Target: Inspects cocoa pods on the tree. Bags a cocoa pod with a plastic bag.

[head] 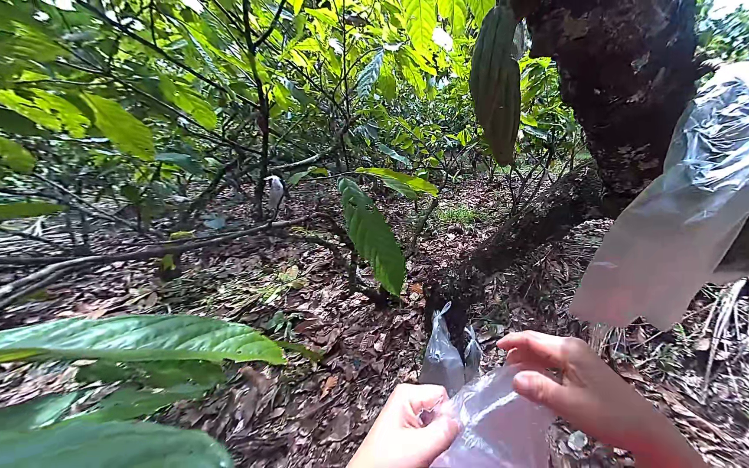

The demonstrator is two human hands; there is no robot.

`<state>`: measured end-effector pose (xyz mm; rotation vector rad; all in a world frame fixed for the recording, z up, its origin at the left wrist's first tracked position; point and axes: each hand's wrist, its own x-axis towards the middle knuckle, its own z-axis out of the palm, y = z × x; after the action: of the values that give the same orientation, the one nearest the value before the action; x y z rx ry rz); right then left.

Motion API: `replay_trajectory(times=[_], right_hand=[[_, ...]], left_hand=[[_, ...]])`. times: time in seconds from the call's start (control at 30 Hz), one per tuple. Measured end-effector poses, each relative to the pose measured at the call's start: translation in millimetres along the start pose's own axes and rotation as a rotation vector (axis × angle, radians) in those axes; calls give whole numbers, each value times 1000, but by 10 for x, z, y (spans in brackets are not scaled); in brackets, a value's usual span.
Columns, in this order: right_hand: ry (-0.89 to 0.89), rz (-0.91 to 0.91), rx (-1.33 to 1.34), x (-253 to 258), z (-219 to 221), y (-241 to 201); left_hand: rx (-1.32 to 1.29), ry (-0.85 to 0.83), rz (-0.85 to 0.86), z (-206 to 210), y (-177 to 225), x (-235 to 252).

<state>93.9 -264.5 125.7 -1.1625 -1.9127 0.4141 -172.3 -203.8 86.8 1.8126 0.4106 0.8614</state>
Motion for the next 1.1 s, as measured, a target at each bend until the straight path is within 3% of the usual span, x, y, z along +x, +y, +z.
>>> replay_trajectory(times=[0.07, 0.13, 0.23, 0.37, 0.5, 0.6, 0.73, 0.87, 0.97, 1.1], right_hand=[[-96, -35, -35, 21, 11, -30], [-67, -86, -54, 50, 50, -19], [88, -31, -88, 93, 99, 0], [162, 14, -92, 123, 145, -22], [191, -23, -41, 155, 243, -68], [91, -140, 17, 181, 290, -114], [48, -45, 293, 242, 314, -283], [-22, 0, 473, 277, 247, -417], [71, 61, 553, 334, 176, -423], [301, 81, 297, 356, -6, -396]], left_hand=[[-16, -21, -2, 4, -15, 4], [-15, 3, -9, 10, -46, -3], [1, 207, -9, 46, -113, -39], [-19, 471, 180, 36, -189, -110], [34, 376, 373, -25, 11, -238], [295, 326, 387, 125, 293, -264], [613, 379, 454, 317, 332, -143], [656, 481, 579, 410, 295, -6], [544, 514, 645, 381, 366, 15], [547, 443, 646, 270, 432, 15]])
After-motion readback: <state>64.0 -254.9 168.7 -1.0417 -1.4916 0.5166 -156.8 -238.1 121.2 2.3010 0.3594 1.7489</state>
